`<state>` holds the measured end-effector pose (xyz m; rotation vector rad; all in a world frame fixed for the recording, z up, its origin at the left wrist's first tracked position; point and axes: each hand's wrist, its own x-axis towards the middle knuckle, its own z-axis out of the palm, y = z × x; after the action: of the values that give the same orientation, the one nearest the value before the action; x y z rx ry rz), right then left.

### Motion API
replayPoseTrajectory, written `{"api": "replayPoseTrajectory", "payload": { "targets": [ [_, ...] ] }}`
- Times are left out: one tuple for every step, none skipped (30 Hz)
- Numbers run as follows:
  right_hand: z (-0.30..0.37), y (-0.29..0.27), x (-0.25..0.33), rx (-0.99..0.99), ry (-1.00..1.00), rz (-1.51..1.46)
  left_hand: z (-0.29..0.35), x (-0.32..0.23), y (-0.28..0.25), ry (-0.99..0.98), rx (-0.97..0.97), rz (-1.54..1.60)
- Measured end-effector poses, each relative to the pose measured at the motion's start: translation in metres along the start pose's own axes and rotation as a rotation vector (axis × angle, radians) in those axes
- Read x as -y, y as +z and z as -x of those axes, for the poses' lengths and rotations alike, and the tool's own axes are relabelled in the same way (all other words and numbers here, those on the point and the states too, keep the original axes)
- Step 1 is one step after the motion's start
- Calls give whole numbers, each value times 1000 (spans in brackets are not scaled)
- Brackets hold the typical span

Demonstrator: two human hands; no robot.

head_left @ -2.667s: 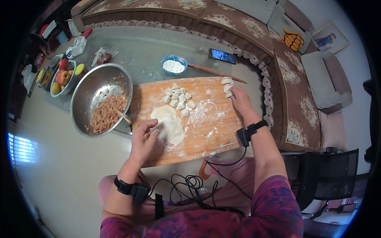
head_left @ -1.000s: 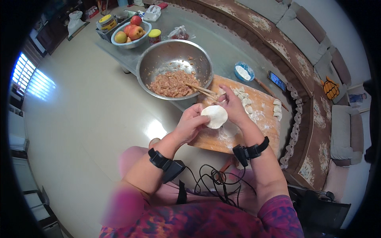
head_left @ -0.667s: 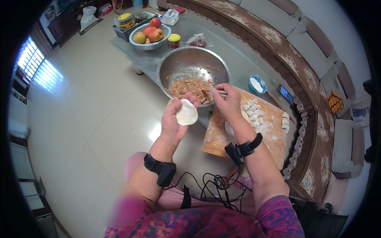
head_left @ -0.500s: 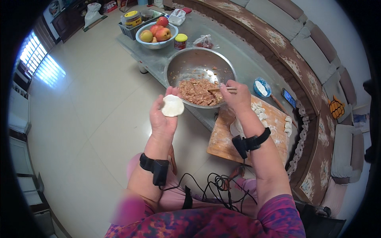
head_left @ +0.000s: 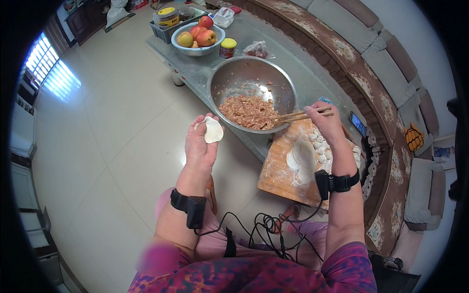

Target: The person sits on the floor and makes dumplings by hand. They place filling into dough wrappers using chopsticks, then fold and seal each dumpling, placing them on a wooden board.

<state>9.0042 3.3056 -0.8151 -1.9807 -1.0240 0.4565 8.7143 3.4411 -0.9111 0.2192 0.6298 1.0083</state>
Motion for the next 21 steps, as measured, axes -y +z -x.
{"api": "replayPoseTrajectory", "payload": {
  "targets": [
    [-1, -2, -2, 0, 31, -24, 2, 5, 2, -13, 0, -34],
    [-3, -4, -3, 7, 24, -40, 3, 10, 4, -26, 1, -69],
    [-4, -7, -4, 2, 22, -54, 4, 17, 5, -28, -18, -74],
    [-6, -10, -4, -6, 11, -80, 5, 23, 6, -30, -37, -79],
    [-8, -12, -4, 21, 32, -78, 5, 28, 7, -28, -47, -70],
    [-10, -14, -5, 45, 44, -87, 4, 34, 7, -44, -68, -61],
    [-13, -16, -5, 78, 46, -111, 2, 39, 7, -55, -83, -38],
    [-16, -17, -6, 87, 70, -122, -1, 43, 7, -71, -105, -14],
    [-19, -17, -8, 103, 84, -148, -3, 47, 7, -59, -78, -38],
    [-23, -18, -9, 137, 104, -187, -6, 50, 6, -51, -59, -61],
    [-26, -18, -11, 141, 132, -179, -8, 52, 6, -54, -59, -84],
    [-29, -18, -13, 164, 165, -184, -10, 54, 6, -42, -25, -94],
    [-32, -19, -15, 169, 207, -187, -11, 55, 7, -40, -11, -103],
    [-34, -19, -16, 192, 207, -198, -11, 56, 7, -42, 5, -108],
    [-35, -20, -18, 199, 216, -207, -11, 56, 8, -38, -11, -121],
    [-36, -20, -20, 221, 201, -238, -11, 55, 9, -38, -25, -129],
    [-36, -20, -21, 220, 264, -278, -11, 55, 9, -32, -25, -132],
    [-35, -19, -24, 235, 302, -340, -11, 54, 10, -42, -42, -141],
    [-34, -18, -26, 259, 336, -407, -11, 53, 11, -43, -44, -141],
    [-31, -16, -30, 242, 375, -472, -11, 52, 12, -38, -27, -132],
    [-28, -13, -33, 233, 414, -544, -11, 50, 12, -40, -33, -137]
  ]
}}
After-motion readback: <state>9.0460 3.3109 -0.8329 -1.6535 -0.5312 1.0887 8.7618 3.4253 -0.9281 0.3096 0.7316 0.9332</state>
